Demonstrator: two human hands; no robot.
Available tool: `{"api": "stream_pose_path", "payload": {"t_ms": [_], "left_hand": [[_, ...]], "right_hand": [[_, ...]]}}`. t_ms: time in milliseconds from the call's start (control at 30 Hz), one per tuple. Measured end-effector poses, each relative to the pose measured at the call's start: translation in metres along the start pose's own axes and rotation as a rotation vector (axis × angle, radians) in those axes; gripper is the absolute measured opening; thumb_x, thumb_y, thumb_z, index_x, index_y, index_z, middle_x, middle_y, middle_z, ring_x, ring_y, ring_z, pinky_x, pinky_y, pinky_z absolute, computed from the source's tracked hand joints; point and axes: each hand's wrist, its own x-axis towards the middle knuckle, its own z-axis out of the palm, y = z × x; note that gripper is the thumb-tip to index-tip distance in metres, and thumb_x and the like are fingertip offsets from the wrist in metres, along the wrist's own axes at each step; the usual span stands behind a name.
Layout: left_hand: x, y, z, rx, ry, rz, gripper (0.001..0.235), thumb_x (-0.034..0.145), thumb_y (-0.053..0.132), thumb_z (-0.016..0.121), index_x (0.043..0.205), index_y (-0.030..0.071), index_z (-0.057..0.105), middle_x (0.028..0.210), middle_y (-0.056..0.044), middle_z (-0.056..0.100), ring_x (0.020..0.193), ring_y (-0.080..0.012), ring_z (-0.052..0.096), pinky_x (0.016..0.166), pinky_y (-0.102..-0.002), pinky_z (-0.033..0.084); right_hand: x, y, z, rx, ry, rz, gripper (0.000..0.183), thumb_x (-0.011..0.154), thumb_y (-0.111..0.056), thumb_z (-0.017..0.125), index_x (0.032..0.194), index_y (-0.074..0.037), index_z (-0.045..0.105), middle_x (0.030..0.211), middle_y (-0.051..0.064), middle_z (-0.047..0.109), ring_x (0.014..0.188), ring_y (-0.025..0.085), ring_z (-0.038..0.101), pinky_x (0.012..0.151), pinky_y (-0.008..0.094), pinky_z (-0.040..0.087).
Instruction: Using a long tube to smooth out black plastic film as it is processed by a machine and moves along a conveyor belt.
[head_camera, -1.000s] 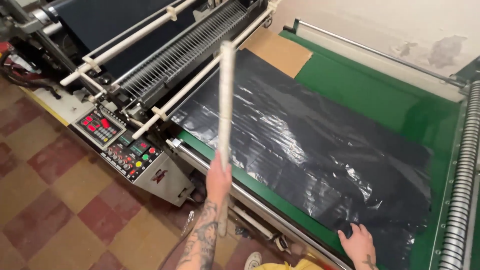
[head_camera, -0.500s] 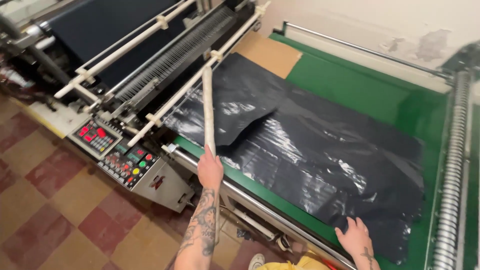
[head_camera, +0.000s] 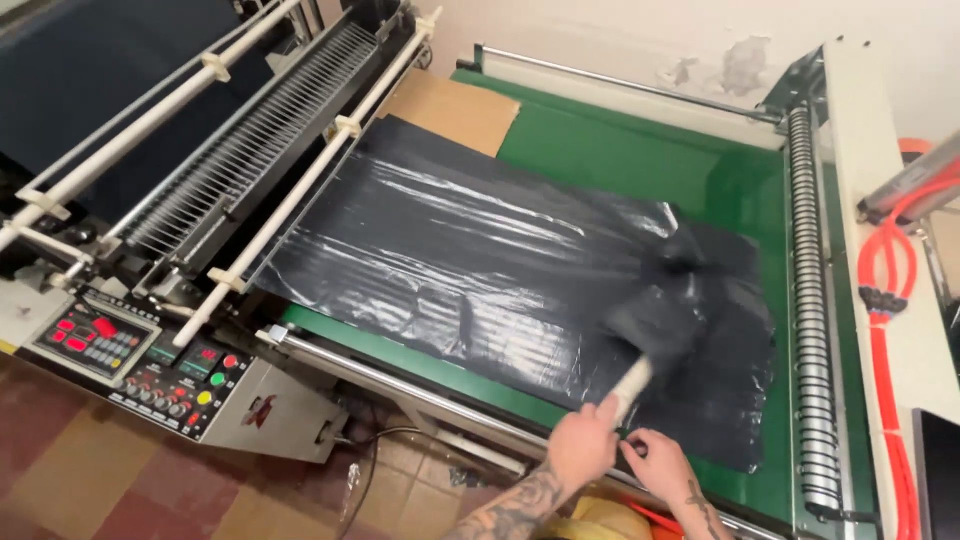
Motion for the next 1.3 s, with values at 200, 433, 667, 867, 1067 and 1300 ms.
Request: {"api": "stream_pose_path", "payload": {"t_ms": [200,433,667,867,1067,1300], "left_hand": [[-0.005,-0.008,0.001,-0.080,-0.018,0.133,0.059,0.091,0.022,0.062,0.145,0.006,0.045,0.090,-0.023,0.059,0.074,-0.0461,0.060,0.065,-0.057,0.048],[-0.020,-0.086,-0.046,-0.035,0.051,-0.018,0.060,0.097,0.026,0.056,0.151,0.004,0.042,0.104,-0.022,0.061,0.090,-0.0407,0.060,0.073,-0.054,0.051],[-0.038,-0.141,-0.203,-0.163,0.070,-0.647,0.038,0.101,0.022,0.056,0.134,0.003,0.053,0.103,-0.012,0.071,0.080,-0.0251,0.072,0.062,-0.037,0.066],[-0.036,-0.225,-0.196,-0.135,0.452,-0.846,0.063,0.102,0.025,0.058,0.157,0.006,0.034,0.115,-0.013,0.064,0.085,-0.0202,0.068,0.068,-0.033,0.065],[-0.034,-0.280,-0.142,0.241,0.811,-0.757,0.062,0.103,0.029,0.056,0.155,0.000,0.038,0.112,-0.016,0.062,0.093,-0.0319,0.063,0.076,-0.043,0.055],[-0.022,-0.258,-0.107,0.387,0.564,-0.503,0.066,0.095,0.031,0.059,0.153,0.003,0.043,0.098,-0.018,0.064,0.082,-0.0396,0.065,0.071,-0.052,0.053]], "right_hand": [[0.002,0.006,0.005,0.015,0.013,-0.044,0.019,0.081,-0.031,0.069,0.096,-0.021,0.077,0.088,-0.002,0.078,0.083,0.017,0.073,0.084,0.030,0.054],[0.034,0.062,0.036,-0.165,0.401,-0.199,0.059,0.084,-0.047,0.069,0.131,-0.010,0.070,0.141,0.014,0.064,0.132,0.030,0.059,0.112,0.042,0.046],[0.063,0.044,0.024,-0.339,-0.290,0.339,0.091,0.085,-0.079,0.051,0.156,-0.024,0.043,0.168,0.006,0.028,0.155,0.026,0.027,0.125,0.045,0.032],[0.047,0.031,0.014,-0.304,-0.267,0.277,0.083,0.090,-0.068,0.057,0.156,-0.020,0.041,0.168,0.009,0.027,0.156,0.028,0.026,0.126,0.043,0.029],[0.047,0.037,0.025,-0.280,-0.277,0.318,0.081,0.091,-0.065,0.056,0.157,-0.022,0.040,0.169,0.006,0.024,0.157,0.026,0.024,0.126,0.043,0.030],[0.047,0.071,0.050,-0.235,-0.005,0.133,0.071,0.084,-0.058,0.067,0.144,-0.024,0.054,0.162,0.008,0.038,0.153,0.026,0.032,0.119,0.043,0.039]]}}
